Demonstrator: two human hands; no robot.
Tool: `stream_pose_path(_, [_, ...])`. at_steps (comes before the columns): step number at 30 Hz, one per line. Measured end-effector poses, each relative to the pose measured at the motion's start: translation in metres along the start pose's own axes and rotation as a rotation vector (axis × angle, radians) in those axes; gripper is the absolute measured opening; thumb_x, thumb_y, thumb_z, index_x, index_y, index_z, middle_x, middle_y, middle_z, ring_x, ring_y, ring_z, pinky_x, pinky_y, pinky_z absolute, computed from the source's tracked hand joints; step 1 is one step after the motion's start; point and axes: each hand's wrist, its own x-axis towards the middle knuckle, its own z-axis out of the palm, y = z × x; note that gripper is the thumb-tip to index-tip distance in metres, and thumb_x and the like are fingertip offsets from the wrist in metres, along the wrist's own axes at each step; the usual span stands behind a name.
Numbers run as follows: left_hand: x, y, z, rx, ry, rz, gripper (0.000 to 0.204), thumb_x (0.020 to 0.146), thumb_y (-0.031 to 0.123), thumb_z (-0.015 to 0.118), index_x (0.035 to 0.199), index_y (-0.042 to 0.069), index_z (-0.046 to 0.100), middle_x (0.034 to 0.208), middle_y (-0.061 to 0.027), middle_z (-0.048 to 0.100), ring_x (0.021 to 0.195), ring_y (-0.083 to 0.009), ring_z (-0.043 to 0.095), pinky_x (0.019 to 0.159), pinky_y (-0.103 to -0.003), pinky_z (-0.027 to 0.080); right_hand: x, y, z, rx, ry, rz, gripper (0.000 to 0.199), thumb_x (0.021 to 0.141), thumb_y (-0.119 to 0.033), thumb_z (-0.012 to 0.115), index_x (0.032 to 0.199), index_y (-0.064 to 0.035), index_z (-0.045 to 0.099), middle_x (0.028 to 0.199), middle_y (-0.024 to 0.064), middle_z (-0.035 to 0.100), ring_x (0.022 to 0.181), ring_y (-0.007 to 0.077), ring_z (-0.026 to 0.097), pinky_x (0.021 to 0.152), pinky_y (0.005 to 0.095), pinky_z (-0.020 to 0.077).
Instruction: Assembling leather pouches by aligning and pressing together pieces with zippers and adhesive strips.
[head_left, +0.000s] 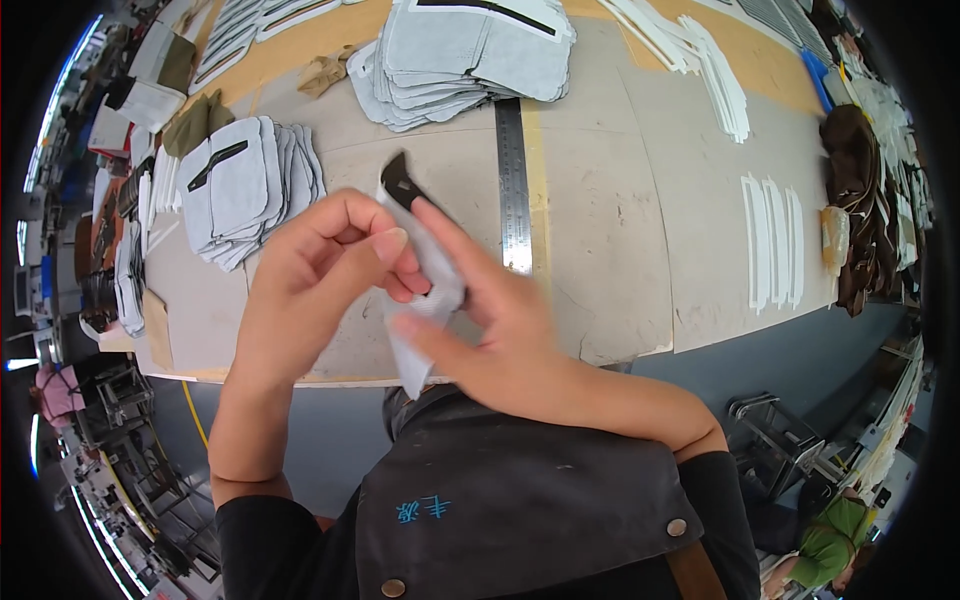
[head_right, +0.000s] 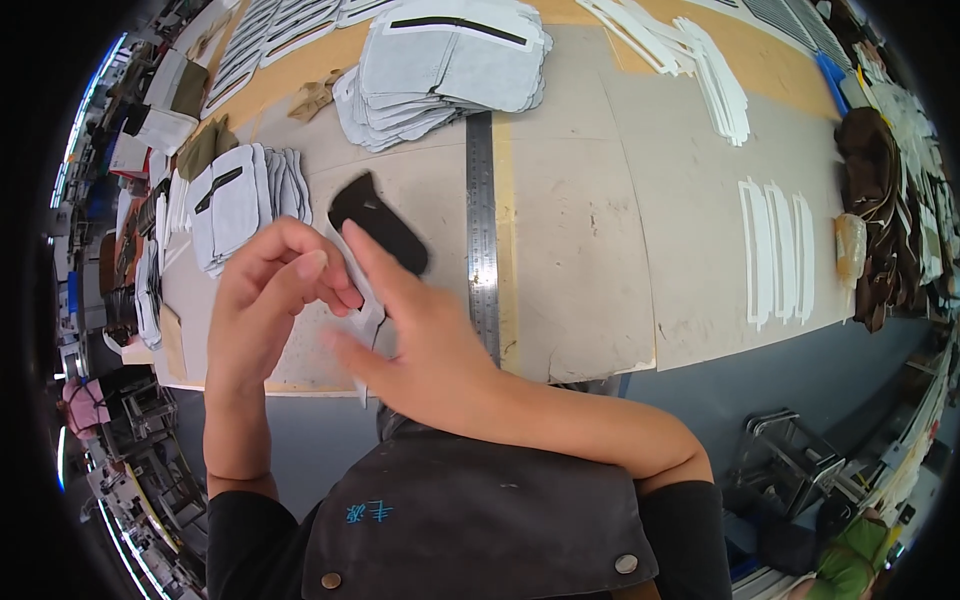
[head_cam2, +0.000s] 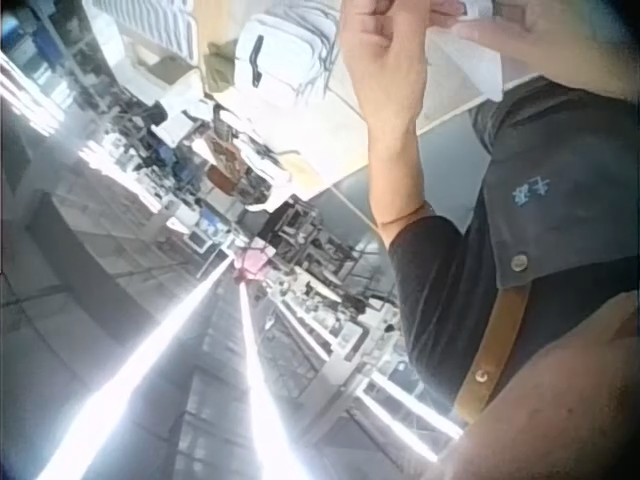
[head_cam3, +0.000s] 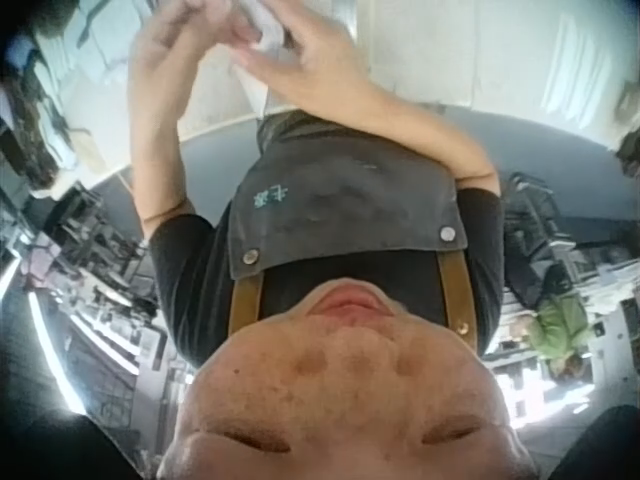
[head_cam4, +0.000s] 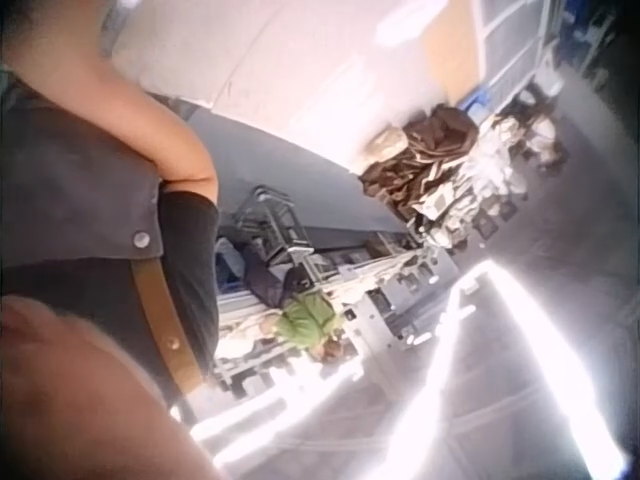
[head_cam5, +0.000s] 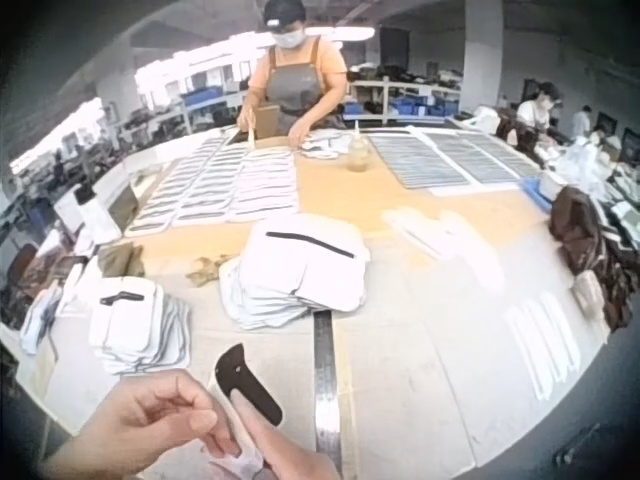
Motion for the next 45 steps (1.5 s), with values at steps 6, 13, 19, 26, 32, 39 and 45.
stream_pose_path(6, [0.029, -0.01, 0.054, 0.398, -0.148, 0.602, 0.024, 0.092, -0.002, 0.057, 0.116, -0.004, 0.059, 0.11, -0.0143, 0.06, 0.099, -0.019, 0.058, 0.087, -0.031, 0.048, -0.021, -0.025, -0.089, 0.381, 0.25, 0.264, 0.042, 0.101, -0.006, 0.053, 0.142, 0.0016, 0.049, 0.122, 0.0074, 0.065, 0.107, 0.0098, 0.061, 0.094, 0.0256, 0.0483])
stream_pose_path(13, [0.065, -0.113, 0.079, 1.097, -0.164, 0.647, 0.053, 0.084, 0.012, 0.072, 0.133, 0.002, 0.055, 0.15, -0.0114, 0.045, 0.141, -0.0345, 0.037, 0.112, -0.046, 0.034, -0.063, 0.038, -0.167, -0.853, 0.335, 0.047, 0.045, 0.092, -0.004, 0.061, 0.135, 0.005, 0.053, 0.136, 0.0201, 0.057, 0.12, 0.0314, 0.058, 0.103, 0.0387, 0.0447])
stream_pose_path(19, [0.078, -0.119, 0.097, 1.237, -0.337, 0.665, 0.065, 0.082, 0.028, 0.074, 0.139, 0.005, 0.052, 0.155, -0.0077, 0.041, 0.147, -0.031, 0.03, 0.118, -0.048, 0.027, -0.087, 0.038, -0.146, -1.218, -0.008, -0.025, 0.05, 0.086, -0.012, 0.067, 0.134, -0.0005, 0.056, 0.148, 0.0194, 0.045, 0.137, 0.0376, 0.042, 0.112, 0.0491, 0.0347])
stream_pose_path(26, [0.078, -0.117, 0.096, 1.27, -0.336, 0.656, 0.064, 0.08, 0.029, 0.075, 0.137, 0.007, 0.055, 0.154, -0.0061, 0.043, 0.145, -0.0298, 0.034, 0.115, -0.051, 0.028, -0.096, 0.034, -0.149, -1.263, -0.03, 0.056, 0.049, 0.087, -0.021, 0.068, 0.134, -0.0088, 0.058, 0.152, 0.0154, 0.042, 0.141, 0.0338, 0.038, 0.113, 0.0474, 0.0341])
stream_pose_path(32, [0.083, -0.116, 0.085, 1.229, -0.279, 0.701, 0.052, 0.083, 0.016, 0.072, 0.132, 0.005, 0.059, 0.148, -0.0087, 0.049, 0.141, -0.0327, 0.039, 0.112, -0.052, 0.031, -0.098, 0.035, -0.152, -1.172, 0.013, 0.069, 0.049, 0.085, -0.021, 0.07, 0.13, -0.0039, 0.059, 0.15, 0.0136, 0.045, 0.14, 0.0348, 0.039, 0.11, 0.0469, 0.036])
stream_pose_path(39, [0.085, -0.119, 0.102, 1.111, -0.318, 0.828, 0.046, 0.075, 0.009, 0.073, 0.12, 0.002, 0.066, 0.14, -0.0078, 0.057, 0.13, -0.0325, 0.049, 0.101, -0.045, 0.043, -0.095, 0.033, -0.154, -1.128, 0.047, 0.055, 0.048, 0.084, -0.017, 0.07, 0.128, -0.0018, 0.059, 0.147, 0.0128, 0.048, 0.139, 0.0331, 0.041, 0.109, 0.0461, 0.0373])
stream_pose_path(45, [0.086, -0.121, 0.111, 1.127, -0.376, 0.862, 0.046, 0.075, 0.013, 0.075, 0.119, 0.006, 0.068, 0.14, -0.002, 0.057, 0.12, -0.0287, 0.051, 0.094, -0.04, 0.046, -0.095, 0.034, -0.159, -1.201, 0.031, 0.035, 0.044, 0.085, -0.014, 0.068, 0.127, -0.0022, 0.061, 0.145, 0.0113, 0.051, 0.137, 0.0321, 0.044, 0.109, 0.045, 0.0377])
